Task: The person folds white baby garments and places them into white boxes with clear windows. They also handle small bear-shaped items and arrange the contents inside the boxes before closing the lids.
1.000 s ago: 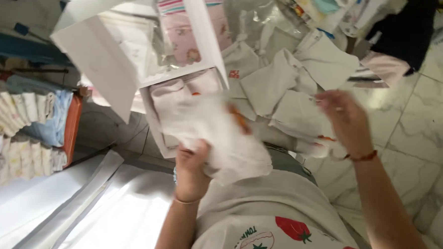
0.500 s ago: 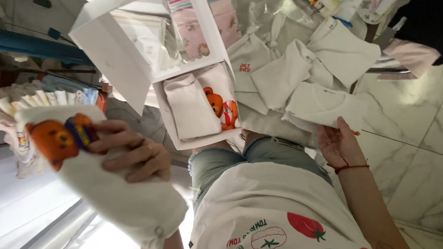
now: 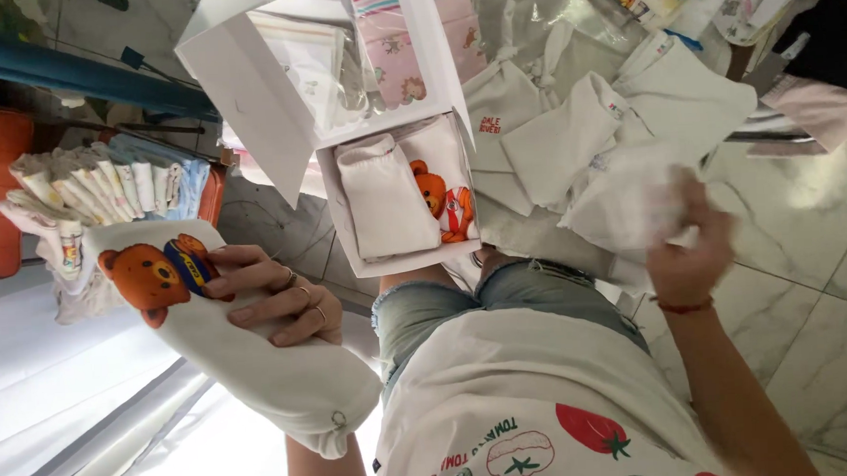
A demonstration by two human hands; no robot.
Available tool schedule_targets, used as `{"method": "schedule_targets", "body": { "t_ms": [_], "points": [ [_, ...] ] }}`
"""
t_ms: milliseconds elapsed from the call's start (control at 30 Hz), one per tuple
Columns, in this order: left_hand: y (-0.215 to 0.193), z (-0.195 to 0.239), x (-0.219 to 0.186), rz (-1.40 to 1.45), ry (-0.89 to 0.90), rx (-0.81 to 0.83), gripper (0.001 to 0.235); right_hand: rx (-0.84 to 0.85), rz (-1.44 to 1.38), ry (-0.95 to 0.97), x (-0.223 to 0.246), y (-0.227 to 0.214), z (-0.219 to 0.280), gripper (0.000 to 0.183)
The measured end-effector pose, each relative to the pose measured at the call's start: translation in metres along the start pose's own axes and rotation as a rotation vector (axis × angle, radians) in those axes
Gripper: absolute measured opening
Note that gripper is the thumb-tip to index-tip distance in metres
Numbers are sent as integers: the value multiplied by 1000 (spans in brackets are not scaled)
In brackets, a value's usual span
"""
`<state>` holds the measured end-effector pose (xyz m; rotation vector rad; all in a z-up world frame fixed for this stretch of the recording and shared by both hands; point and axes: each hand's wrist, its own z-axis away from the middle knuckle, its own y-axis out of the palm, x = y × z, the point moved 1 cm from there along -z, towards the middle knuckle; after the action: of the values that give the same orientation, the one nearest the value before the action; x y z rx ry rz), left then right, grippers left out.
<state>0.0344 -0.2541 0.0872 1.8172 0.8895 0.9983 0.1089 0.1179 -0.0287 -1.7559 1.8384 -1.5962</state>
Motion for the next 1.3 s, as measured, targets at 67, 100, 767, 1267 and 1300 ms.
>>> {"method": "schedule_targets", "body": {
  "t_ms": [67, 100, 767, 1267, 1300],
  "points": [
    [-1, -2, 2, -16, 28, -25, 26, 311, -240, -611, 12, 13, -4, 30],
    [-3, -4, 4, -2, 21, -25, 26, 307, -225, -608, 5, 14, 7, 30],
    [-88, 134, -29, -1917, -271, -784, 36, 281, -199, 337, -52, -2, -28, 23],
    [-61, -80, 166, -747, -509, -1535, 91, 511, -509, 210, 105, -77, -26, 24],
    [-64, -73, 161, -755, -512, -1529, 91, 502, -512, 210, 92, -76, -17, 24]
  ]
}}
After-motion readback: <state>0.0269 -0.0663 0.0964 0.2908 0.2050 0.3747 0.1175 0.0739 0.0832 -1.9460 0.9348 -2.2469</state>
